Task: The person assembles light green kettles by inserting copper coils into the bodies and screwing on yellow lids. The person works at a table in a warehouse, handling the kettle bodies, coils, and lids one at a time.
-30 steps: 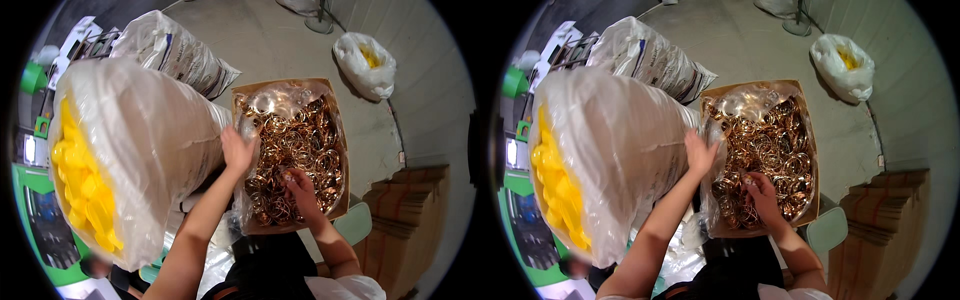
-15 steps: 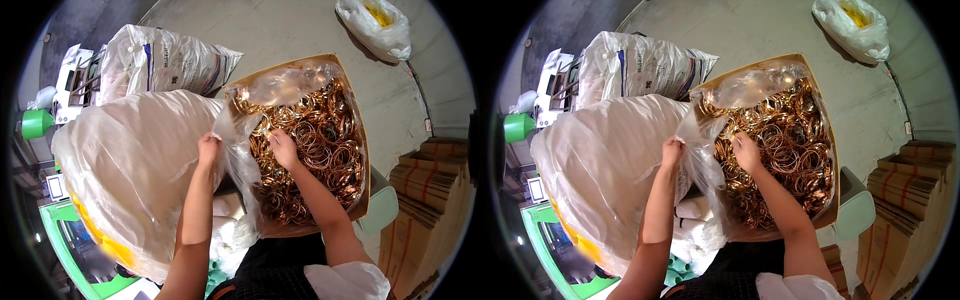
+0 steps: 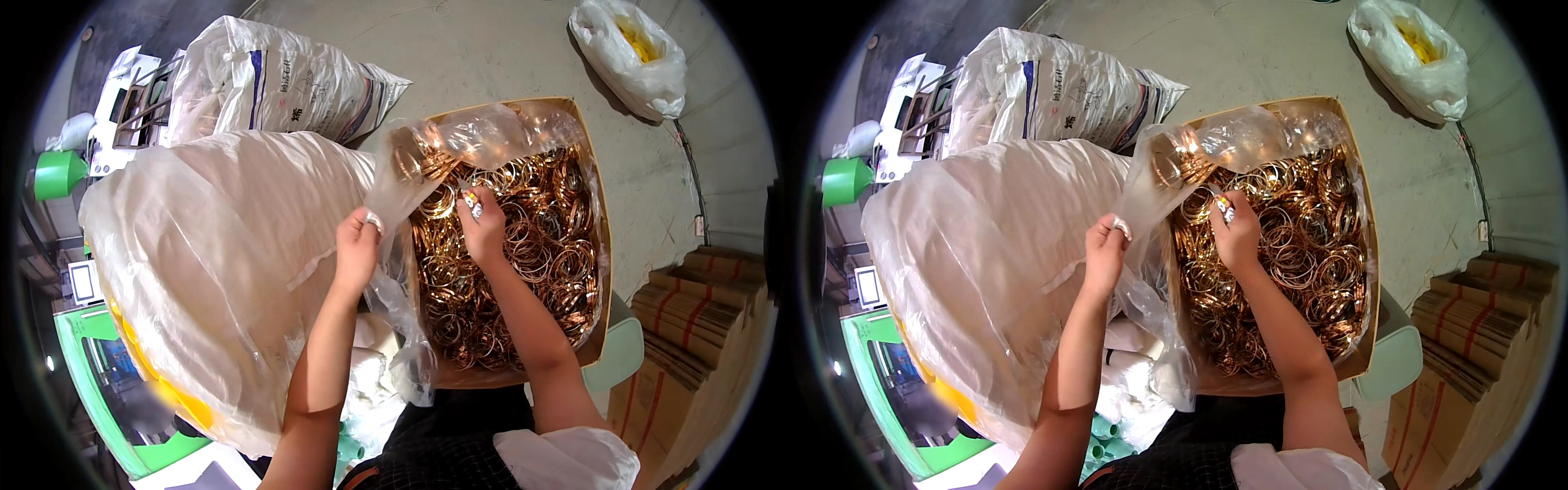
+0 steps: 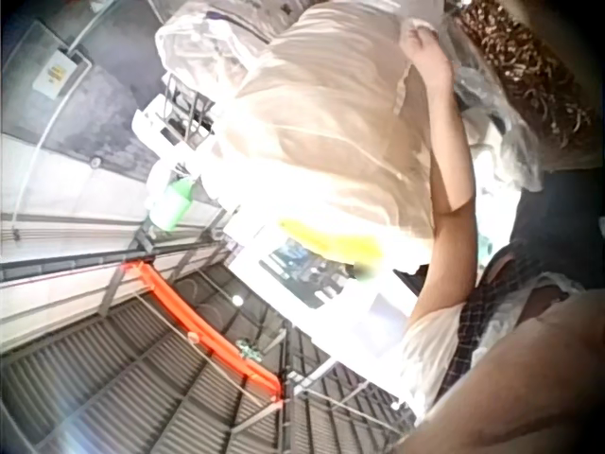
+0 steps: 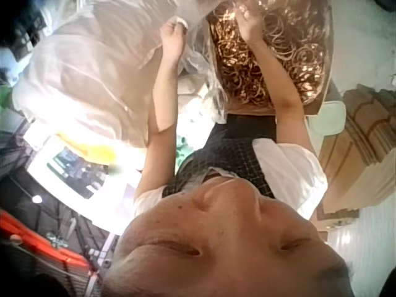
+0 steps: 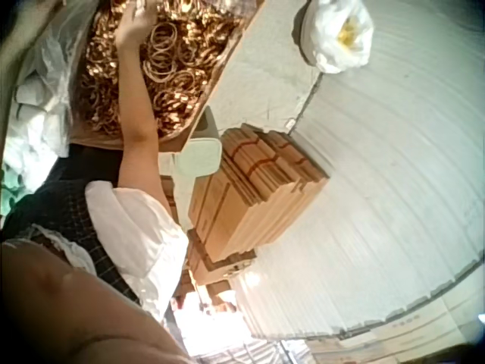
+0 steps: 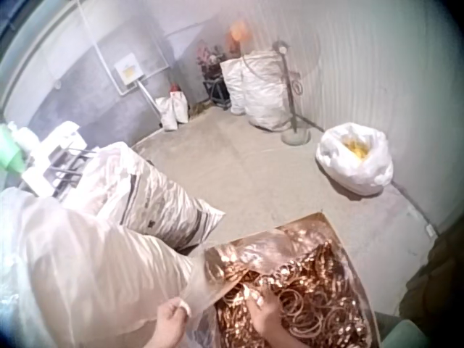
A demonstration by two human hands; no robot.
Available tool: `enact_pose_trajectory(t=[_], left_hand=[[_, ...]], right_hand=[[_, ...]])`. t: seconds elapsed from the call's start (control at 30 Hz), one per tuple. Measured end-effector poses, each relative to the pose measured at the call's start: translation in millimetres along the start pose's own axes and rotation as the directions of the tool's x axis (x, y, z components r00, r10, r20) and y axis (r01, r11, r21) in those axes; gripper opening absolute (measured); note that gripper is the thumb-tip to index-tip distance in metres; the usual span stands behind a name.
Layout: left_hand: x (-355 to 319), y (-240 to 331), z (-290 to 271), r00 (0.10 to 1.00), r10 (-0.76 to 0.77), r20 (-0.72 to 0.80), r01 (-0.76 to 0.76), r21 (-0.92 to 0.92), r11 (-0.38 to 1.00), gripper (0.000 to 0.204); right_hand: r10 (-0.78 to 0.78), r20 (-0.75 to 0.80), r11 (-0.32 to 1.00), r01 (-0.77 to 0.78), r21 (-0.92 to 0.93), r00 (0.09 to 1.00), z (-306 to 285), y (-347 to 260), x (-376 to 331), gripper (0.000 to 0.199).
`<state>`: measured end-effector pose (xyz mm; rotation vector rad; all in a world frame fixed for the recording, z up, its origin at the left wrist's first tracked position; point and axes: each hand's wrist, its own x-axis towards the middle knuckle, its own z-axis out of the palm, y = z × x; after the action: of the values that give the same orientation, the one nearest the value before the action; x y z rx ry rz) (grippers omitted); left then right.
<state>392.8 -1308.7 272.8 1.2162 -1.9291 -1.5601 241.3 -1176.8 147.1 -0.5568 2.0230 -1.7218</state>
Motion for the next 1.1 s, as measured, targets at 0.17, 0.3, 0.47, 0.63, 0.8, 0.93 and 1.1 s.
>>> enact_pose_trajectory(t=[0.17, 0.3, 0.47, 0.63, 0.8, 0.93, 1.1], left_hand=[[-15, -21, 14, 0.997, -0.024, 0.076, 0.012, 0.151, 0.988, 0.017], [-24, -34, 25, 0.996, -0.066, 0.060, 0.057, 0.140, 0.988, 0.018], [-39, -45, 28, 0.997, -0.044, 0.070, 0.019, 0.325, 0.945, 0.014], [-39, -53, 18, 0.999, -0.049, -0.006, 0.048, 0.394, 0.918, 0.013], [-38, -41, 20, 0.999, -0.005, -0.037, 0.020, 0.415, 0.910, 0.012], [-34, -48, 20, 0.999, 0.012, -0.047, 0.009, 0.434, 0.901, 0.014], [-34, -53, 4, 0.983, 0.047, -0.176, 0.023, 0.380, 0.925, 0.016]], right_hand=[[-0.207, 0.058, 0.934, 0.215, -0.286, 0.977, -3, -32, 39, 0.043], [0.022, 0.152, 0.831, 0.067, -0.553, 0.988, 20, -36, 79, 0.064], [0.092, 0.158, 0.798, 0.023, -0.602, 0.983, 42, -34, 94, 0.080], [-0.103, 0.116, 0.749, 0.153, -0.645, 0.988, 9, -43, 116, 0.073], [-0.014, 0.346, 0.419, 0.320, -0.850, 0.938, -28, -12, 153, 0.055], [-0.103, 0.361, 0.500, 0.362, -0.787, 0.927, -38, 12, 156, 0.023], [-0.052, 0.355, 0.658, 0.299, -0.691, 0.933, -88, -62, 142, 0.037]])
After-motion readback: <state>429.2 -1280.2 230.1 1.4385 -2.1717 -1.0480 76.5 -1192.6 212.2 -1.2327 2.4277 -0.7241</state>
